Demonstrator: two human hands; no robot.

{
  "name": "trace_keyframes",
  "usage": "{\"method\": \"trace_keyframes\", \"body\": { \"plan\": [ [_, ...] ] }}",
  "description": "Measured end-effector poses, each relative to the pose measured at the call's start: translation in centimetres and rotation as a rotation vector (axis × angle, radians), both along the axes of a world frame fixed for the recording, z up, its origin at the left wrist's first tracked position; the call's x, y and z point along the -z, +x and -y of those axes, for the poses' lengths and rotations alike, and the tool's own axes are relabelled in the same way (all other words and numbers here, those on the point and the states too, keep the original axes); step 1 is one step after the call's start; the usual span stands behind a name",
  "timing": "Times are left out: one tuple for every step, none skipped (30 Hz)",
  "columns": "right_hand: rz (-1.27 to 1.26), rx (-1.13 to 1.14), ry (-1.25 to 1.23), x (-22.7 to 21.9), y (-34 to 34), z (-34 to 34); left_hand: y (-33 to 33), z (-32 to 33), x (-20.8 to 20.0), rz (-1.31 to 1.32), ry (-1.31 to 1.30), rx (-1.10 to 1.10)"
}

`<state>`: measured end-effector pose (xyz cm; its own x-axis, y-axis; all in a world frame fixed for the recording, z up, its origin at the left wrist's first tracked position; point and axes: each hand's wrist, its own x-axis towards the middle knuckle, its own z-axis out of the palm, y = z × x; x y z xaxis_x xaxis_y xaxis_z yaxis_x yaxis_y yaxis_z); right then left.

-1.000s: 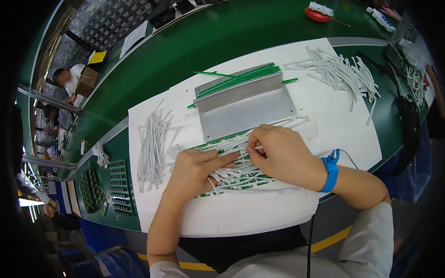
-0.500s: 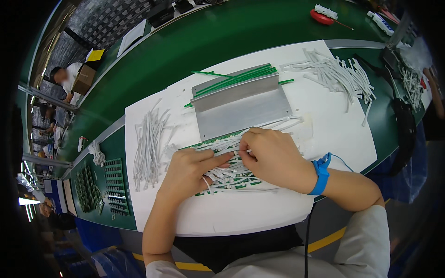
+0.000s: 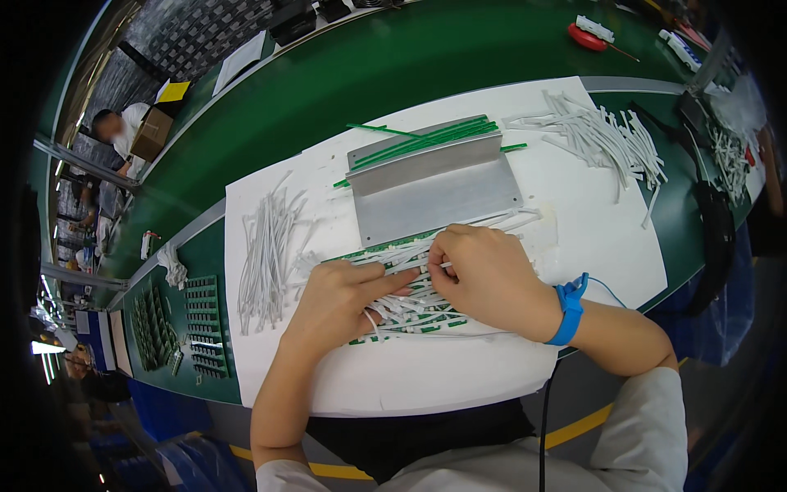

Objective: Manually assembling thin LED strips by attaching small electronic components at a factory workbench.

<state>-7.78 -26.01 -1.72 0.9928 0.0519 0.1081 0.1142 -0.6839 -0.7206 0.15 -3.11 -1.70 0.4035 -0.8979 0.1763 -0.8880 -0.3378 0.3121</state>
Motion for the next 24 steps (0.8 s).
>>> {"method": "trace_keyframes", "body": {
  "plan": [
    [0.003,0.01,-0.021,-0.1,-0.1,-0.1,0.0,0.0,0.1,-0.001,0.0,-0.001],
    [0.005,0.009,-0.021,0.0,-0.1,-0.2,0.1,-0.1,0.2,-0.002,0.003,0.0],
    [0.008,0.009,-0.02,0.0,-0.1,-0.2,0.1,-0.2,0.2,-0.003,0.006,0.0],
    [0.011,0.008,-0.018,0.1,0.0,-0.2,0.1,-0.2,0.2,-0.001,0.006,0.0],
    [0.013,0.009,-0.018,0.2,0.0,-0.1,0.1,-0.1,0.2,-0.002,-0.002,-0.004],
    [0.108,-0.022,-0.081,0.4,0.0,0.1,0.1,-0.1,0.2,-0.004,-0.011,-0.007],
    [0.203,-0.052,-0.145,0.5,0.1,0.2,0.0,0.1,0.3,-0.002,-0.01,-0.006],
    [0.205,-0.053,-0.143,0.2,0.3,0.3,-0.2,0.2,0.3,0.015,-0.033,-0.02],
    [0.363,-0.134,-0.16,-0.2,0.7,0.4,-0.3,0.3,0.2,0.032,-0.057,-0.034],
    [0.522,-0.216,-0.176,-0.6,0.9,0.4,-0.4,0.3,0.4,0.034,-0.055,-0.035],
    [0.524,-0.216,-0.175,-0.9,0.9,0.4,-0.3,0.3,0.7,0.06,-0.102,-0.046],
    [0.515,-0.276,-0.097,-1.1,1.0,0.5,-0.3,0.2,0.8,0.087,-0.149,-0.057],
    [0.504,-0.337,-0.019,-1.3,1.0,0.4,-0.3,0.2,0.6,0.088,-0.148,-0.058],
    [0.506,-0.336,-0.021,-1.1,0.8,0.4,-0.2,0.2,0.3,0.095,-0.165,-0.101],
    [0.414,-0.315,0.089,-0.7,0.5,0.4,-0.1,0.2,0.1,0.102,-0.182,-0.144],
    [0.321,-0.293,0.198,-0.3,0.4,0.4,0.1,0.2,0.1,0.104,-0.184,-0.142],
    [0.323,-0.296,0.199,-0.1,0.4,0.5,0.3,0.1,0.3,0.077,-0.205,-0.133],
    [0.327,-0.315,0.193,0.0,0.5,0.7,0.4,0.1,0.4,0.051,-0.226,-0.122],
    [0.331,-0.333,0.187,0.1,0.5,0.8,0.3,0.1,0.5,0.053,-0.226,-0.124],
    [0.33,-0.334,0.187,0.0,0.5,0.7,0.3,0.1,0.6,0.032,-0.237,-0.122],
    [0.261,-0.322,0.262,-0.1,0.4,0.5,0.2,0.2,0.7,0.01,-0.249,-0.12],
    [0.191,-0.309,0.336,-0.2,0.3,0.4,0.1,0.3,0.8,0.01,-0.249,-0.121],
    [0.191,-0.308,0.335,-0.2,0.2,0.4,-0.1,0.3,0.9,-0.052,-0.279,-0.107],
    [0.096,-0.283,0.418,-0.3,0.2,0.5,-0.2,0.3,1.0,-0.114,-0.309,-0.093]
  ]
}}
